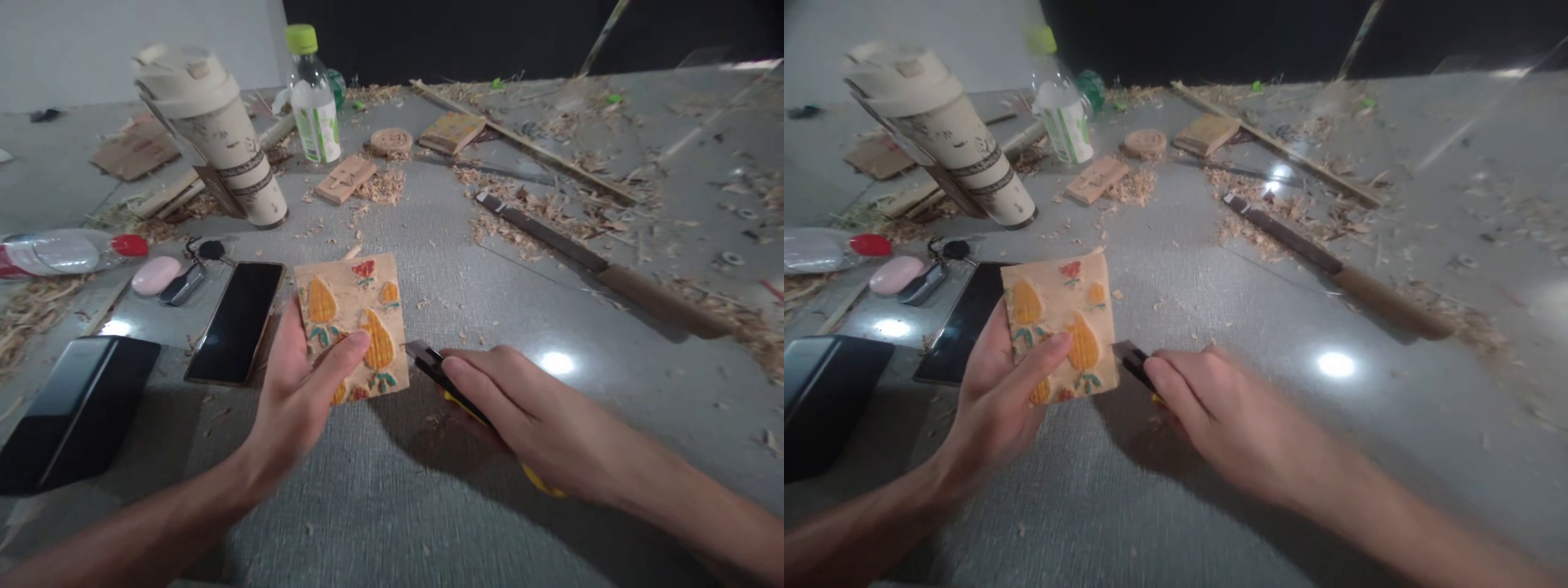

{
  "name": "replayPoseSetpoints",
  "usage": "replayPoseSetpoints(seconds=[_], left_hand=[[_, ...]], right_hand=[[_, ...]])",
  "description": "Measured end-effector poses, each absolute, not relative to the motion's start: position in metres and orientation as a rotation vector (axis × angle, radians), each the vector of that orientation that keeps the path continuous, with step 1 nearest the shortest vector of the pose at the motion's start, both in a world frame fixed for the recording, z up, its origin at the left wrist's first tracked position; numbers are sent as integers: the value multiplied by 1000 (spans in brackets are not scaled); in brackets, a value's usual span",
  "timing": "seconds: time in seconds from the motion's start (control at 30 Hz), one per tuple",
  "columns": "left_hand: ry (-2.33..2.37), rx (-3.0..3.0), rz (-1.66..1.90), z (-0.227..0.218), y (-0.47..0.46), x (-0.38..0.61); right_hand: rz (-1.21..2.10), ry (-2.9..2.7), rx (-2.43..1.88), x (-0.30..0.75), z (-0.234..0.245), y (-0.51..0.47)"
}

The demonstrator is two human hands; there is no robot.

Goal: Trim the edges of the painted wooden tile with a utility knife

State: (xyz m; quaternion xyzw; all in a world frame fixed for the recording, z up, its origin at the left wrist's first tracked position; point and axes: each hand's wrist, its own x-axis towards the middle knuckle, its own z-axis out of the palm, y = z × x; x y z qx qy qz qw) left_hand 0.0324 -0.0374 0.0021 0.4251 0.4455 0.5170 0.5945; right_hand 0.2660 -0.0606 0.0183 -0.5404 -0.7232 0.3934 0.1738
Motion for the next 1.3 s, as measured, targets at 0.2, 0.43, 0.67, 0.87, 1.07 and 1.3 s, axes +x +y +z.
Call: replayPoseSetpoints(seconds=[0.2,0.43,0.67,0.87,1.07,1.3], left_hand=[[1152,1079,1291,7,-40,37],[1086,973,1244,2,-40,36],[1225,1152,1370,-3,-45,38],[1215,1119,1343,-2,-44,42],[1273,1137,1337,-2,-45,45],[1332,1189,1377,-5,-49,44]], right_hand=[[1341,-1882,-1547,254,16,-68],[1264,-1919,-1578,244,14,-65],[1651,-1567,-1626,241,13,-71],[1731,-1461,-1631,233,10,-74],[1266,-1767,-1655,232,8,-73],[1989,-1137,-1471,228,10,-76]])
